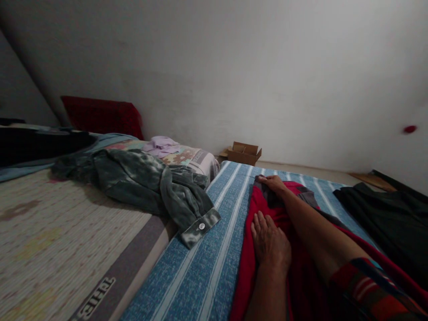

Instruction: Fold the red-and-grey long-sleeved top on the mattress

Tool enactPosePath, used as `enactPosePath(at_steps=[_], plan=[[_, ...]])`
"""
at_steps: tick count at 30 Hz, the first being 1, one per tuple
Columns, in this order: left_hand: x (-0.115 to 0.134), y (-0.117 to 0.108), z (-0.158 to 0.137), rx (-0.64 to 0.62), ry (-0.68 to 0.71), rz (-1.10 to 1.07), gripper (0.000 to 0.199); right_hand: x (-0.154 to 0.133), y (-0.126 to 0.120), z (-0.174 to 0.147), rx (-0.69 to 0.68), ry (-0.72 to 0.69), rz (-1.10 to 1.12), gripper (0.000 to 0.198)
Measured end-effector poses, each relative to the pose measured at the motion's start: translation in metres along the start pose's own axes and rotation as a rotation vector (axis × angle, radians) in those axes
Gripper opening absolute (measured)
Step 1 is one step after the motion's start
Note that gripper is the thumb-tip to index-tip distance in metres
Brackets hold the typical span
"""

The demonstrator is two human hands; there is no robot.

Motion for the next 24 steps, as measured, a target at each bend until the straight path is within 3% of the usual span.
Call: enactPosePath(at_steps=[3, 7, 16, 24], plan=[[0.000, 0.000, 0.001, 0.002, 0.005, 0.012, 0.051, -0.001, -0.007, -0.004, -0.115, 0.040, 0.052, 0.035], [0.001, -0.003, 0.001, -0.009, 0.008, 0.021, 0.051, 0.000, -0.009, -0.001, -0.189, 0.063, 0.045, 0.021], [-0.003, 0.005, 0.005, 0.084, 0.020, 0.071, 0.047, 0.006, 0.005, 0.001, -0.018, -0.051, -0.127, 0.011], [-0.004, 0.005, 0.005, 0.051, 0.025, 0.111, 0.049, 0.000, -0.001, -0.003, 0.067, -0.091, -0.233, 0.013]])
Point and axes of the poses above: each hand's wrist, its own z-axis towards the middle knuckle, its own y-axis out of the palm, x = y × z, the point moved 3 cm from there along z, towards the middle knuckle
